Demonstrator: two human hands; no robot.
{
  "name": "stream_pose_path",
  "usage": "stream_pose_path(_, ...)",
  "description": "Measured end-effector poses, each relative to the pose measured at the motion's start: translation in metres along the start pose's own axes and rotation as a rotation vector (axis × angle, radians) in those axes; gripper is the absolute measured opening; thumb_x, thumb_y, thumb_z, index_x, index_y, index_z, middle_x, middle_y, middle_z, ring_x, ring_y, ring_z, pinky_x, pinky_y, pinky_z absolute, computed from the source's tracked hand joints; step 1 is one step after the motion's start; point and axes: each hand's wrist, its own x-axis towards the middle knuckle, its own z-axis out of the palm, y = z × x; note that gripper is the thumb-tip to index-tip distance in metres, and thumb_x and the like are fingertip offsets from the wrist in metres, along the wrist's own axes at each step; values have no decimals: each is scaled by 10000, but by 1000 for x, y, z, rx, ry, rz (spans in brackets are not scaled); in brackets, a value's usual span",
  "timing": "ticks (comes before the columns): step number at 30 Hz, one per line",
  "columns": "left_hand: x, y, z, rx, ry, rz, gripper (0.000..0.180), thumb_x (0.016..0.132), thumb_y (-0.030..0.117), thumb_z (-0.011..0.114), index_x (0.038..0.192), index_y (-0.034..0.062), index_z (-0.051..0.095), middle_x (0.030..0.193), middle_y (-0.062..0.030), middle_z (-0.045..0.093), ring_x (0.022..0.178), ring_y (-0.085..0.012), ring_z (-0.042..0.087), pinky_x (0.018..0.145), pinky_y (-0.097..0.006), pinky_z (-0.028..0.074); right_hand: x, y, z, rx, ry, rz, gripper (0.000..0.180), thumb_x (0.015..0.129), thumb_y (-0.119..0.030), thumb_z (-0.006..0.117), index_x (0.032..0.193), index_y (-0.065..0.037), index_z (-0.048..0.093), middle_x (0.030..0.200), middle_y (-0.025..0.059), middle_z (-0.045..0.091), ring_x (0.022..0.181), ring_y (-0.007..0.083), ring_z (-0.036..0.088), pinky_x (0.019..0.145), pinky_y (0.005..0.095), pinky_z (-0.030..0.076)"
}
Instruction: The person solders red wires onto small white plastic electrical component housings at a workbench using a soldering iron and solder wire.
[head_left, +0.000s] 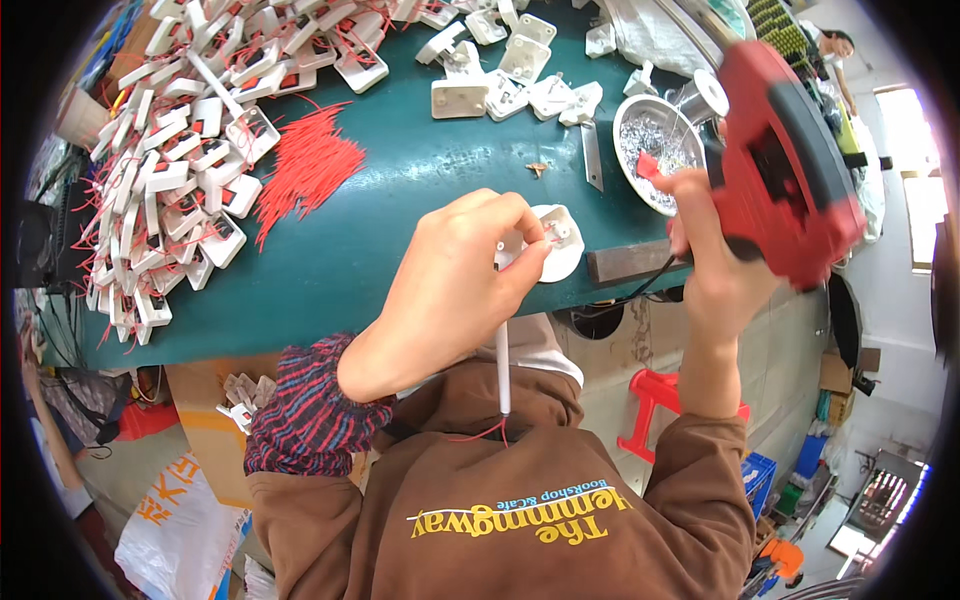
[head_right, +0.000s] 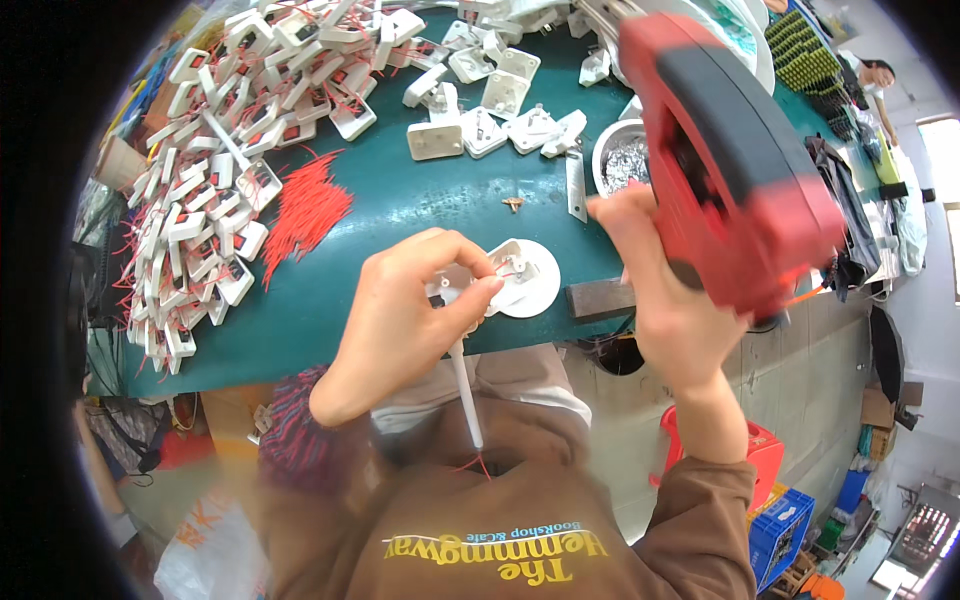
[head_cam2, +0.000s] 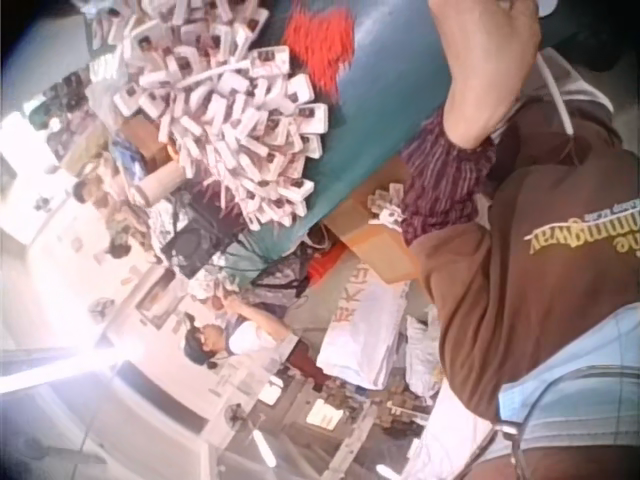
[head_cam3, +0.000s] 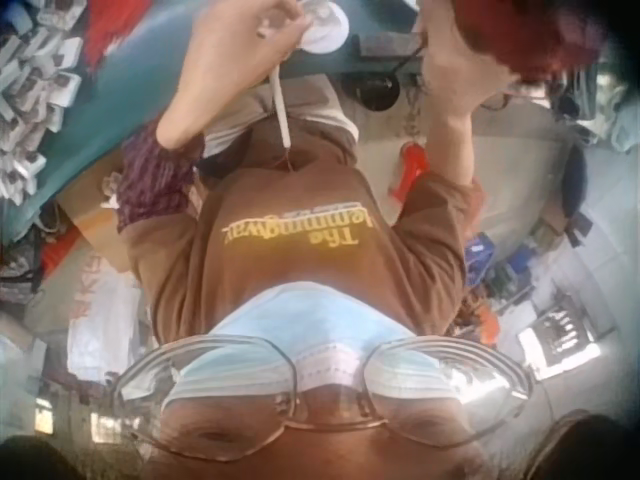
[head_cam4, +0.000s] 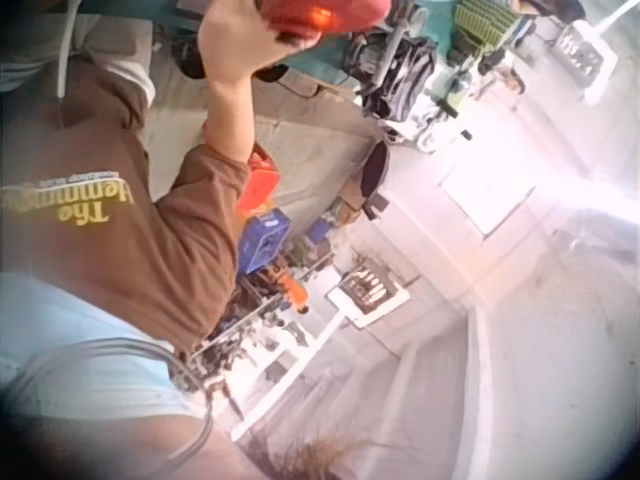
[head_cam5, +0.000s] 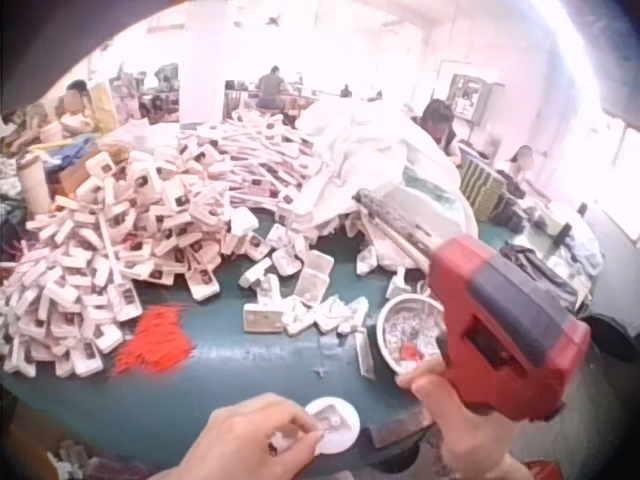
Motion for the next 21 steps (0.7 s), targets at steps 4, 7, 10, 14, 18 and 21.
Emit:
stream_pose_path(4,9,8,-2,-77,14,-53,112,809,75,680,809,-19,620,728,-47,627,578,-73,587,496,-215,439,-29,1,-5,217,99,195,446,850,4,559,1248,135,408,785,140,629,502,70,453,487,211,381)
stream_pose_path(7,15,6,2,-274,-154,-366,112,824,78,668,789,-19,624,636,-35,624,554,-71,587,491,-209,445,-40,8,-9,335,156,199,458,859,-33,579,1259,105,404,760,147,618,491,73,440,481,200,374)
stream_pose_path(10,16,-2,9,-91,-120,-328,107,813,69,669,787,-23,621,717,-49,638,560,-77,587,499,-216,456,-50,14,-14,335,138,235,473,859,-52,589,1266,97,400,764,146,617,492,74,442,483,198,375)
stream_pose_path(14,15,0,17,-6,-75,-192,92,793,59,672,793,-18,622,820,-73,642,618,-123,612,535,-251,473,-60,15,-18,376,121,300,492,864,-82,596,1278,86,389,754,140,612,497,88,463,489,214,396)
stream_pose_path(18,16,4,22,165,-95,-45,69,772,48,668,798,0,626,880,-94,628,726,-210,624,595,-308,481,-67,13,-9,375,104,338,520,893,-172,586,1298,70,368,728,125,599,501,119,497,504,251,432)
stream_pose_path(21,18,3,21,191,-146,-48,62,767,48,665,790,8,624,862,-101,627,734,-236,621,599,-323,479,-75,15,-16,400,87,355,585,907,-302,585,1304,64,361,692,101,574,500,135,508,518,269,451)
